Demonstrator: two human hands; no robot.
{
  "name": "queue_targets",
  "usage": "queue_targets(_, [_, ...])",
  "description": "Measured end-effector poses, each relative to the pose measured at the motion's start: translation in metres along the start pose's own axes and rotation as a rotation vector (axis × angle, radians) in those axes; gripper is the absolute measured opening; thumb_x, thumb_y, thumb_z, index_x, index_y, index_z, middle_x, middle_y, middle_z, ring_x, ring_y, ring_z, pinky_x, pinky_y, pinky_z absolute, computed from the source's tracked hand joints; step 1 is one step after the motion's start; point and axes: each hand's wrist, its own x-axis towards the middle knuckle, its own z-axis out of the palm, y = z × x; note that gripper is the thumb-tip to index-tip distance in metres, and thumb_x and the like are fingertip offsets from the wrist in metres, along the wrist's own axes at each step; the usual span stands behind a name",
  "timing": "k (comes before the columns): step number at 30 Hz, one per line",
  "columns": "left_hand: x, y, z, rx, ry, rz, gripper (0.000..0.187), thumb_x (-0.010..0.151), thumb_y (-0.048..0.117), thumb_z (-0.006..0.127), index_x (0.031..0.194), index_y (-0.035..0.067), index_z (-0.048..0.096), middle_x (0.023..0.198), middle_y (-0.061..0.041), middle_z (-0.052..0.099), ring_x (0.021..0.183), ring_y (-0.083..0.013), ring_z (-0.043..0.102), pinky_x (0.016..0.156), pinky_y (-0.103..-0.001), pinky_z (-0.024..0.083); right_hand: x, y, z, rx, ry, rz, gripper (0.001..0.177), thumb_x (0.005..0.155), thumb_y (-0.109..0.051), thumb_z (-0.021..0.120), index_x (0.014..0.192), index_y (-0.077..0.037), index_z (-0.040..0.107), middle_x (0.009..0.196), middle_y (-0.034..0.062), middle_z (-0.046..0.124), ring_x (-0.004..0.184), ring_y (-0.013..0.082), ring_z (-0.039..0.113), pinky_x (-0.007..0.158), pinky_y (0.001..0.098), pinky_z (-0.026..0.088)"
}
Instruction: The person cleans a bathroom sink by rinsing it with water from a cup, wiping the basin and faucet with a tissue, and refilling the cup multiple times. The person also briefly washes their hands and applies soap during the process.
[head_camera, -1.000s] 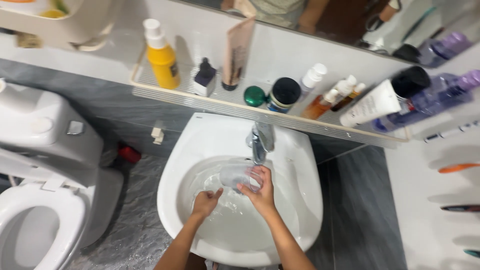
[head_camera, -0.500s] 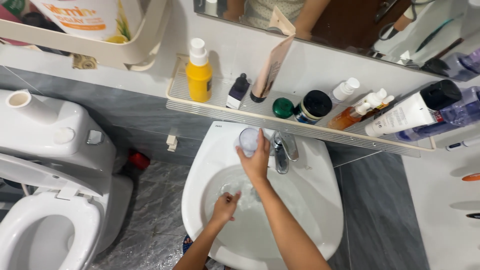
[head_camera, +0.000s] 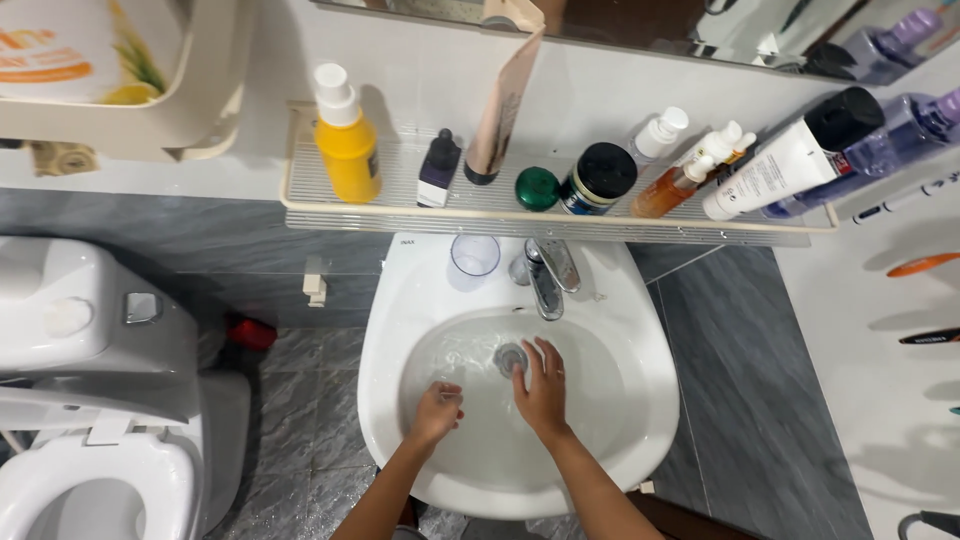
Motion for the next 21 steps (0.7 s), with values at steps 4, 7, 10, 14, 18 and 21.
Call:
queue_targets(4, [0.009,-0.018,0.015,0.095,0.044,0.096,0.031,0.095,0.023,0.060,0.119,0.004,0.066,0.115,-0.012,0.071,0.097,-0.0216,0.069,0.086,-0.035,0.056,-0.029,0.041,0.010,-0.191,-0.093,0.000,0.054,0.088,-0.015,0.065,0.140,-0.006,0.054,0.151,0.0211,0.044,0.136,0.0407,0.046,0.110,0.0518,0.039])
queue_targets(7, [0.020,-0.038,0.024,0.216,0.104,0.198,0.029,0.093,0.027,0.064,0.111,0.005,0.070,0.114,-0.012,0.075,0.103,-0.0235,0.070,0.093,-0.036,0.054,-0.035,0.064,0.027,-0.155,-0.284,0.119,0.062,0.090,-0.019,0.063,0.147,-0.002,0.046,0.155,0.0235,0.038,0.132,0.0390,0.045,0.109,0.0535,0.035])
queue_targets(10, [0.026,-0.050,0.025,0.275,0.132,0.174,0.029,0.092,0.030,0.066,0.109,0.007,0.071,0.114,-0.011,0.074,0.107,-0.0251,0.069,0.096,-0.036,0.052,-0.035,0.081,0.043,-0.272,-0.262,-0.016,0.061,0.089,-0.025,0.062,0.145,-0.009,0.048,0.155,0.0161,0.039,0.144,0.0380,0.039,0.121,0.0543,0.029])
queue_targets(14, [0.025,-0.054,0.025,0.258,0.167,0.176,0.029,0.093,0.030,0.064,0.108,0.006,0.070,0.109,-0.012,0.077,0.105,-0.0275,0.071,0.096,-0.037,0.053,-0.043,0.077,0.042,-0.310,-0.308,-0.084,0.065,0.089,-0.031,0.061,0.148,-0.009,0.044,0.160,0.0227,0.030,0.146,0.0451,0.030,0.116,0.0577,0.024])
queue_targets(18, [0.026,-0.054,0.026,0.265,0.177,0.217,0.028,0.093,0.028,0.065,0.109,0.006,0.071,0.113,-0.012,0.075,0.108,-0.0269,0.070,0.098,-0.037,0.052,-0.048,0.073,0.046,-0.381,-0.509,-0.020,0.072,0.088,-0.035,0.060,0.153,-0.009,0.043,0.162,0.0255,0.027,0.148,0.0483,0.023,0.110,0.0647,0.019])
queue_targets(21, [0.021,-0.050,0.028,0.294,0.214,0.223,0.027,0.093,0.025,0.064,0.110,0.006,0.071,0.113,-0.013,0.074,0.107,-0.0266,0.069,0.097,-0.037,0.052,-0.054,0.077,0.047,-0.243,-0.524,-0.008,0.060,0.090,-0.035,0.061,0.145,-0.012,0.051,0.157,0.0224,0.034,0.144,0.0466,0.030,0.112,0.0603,0.027])
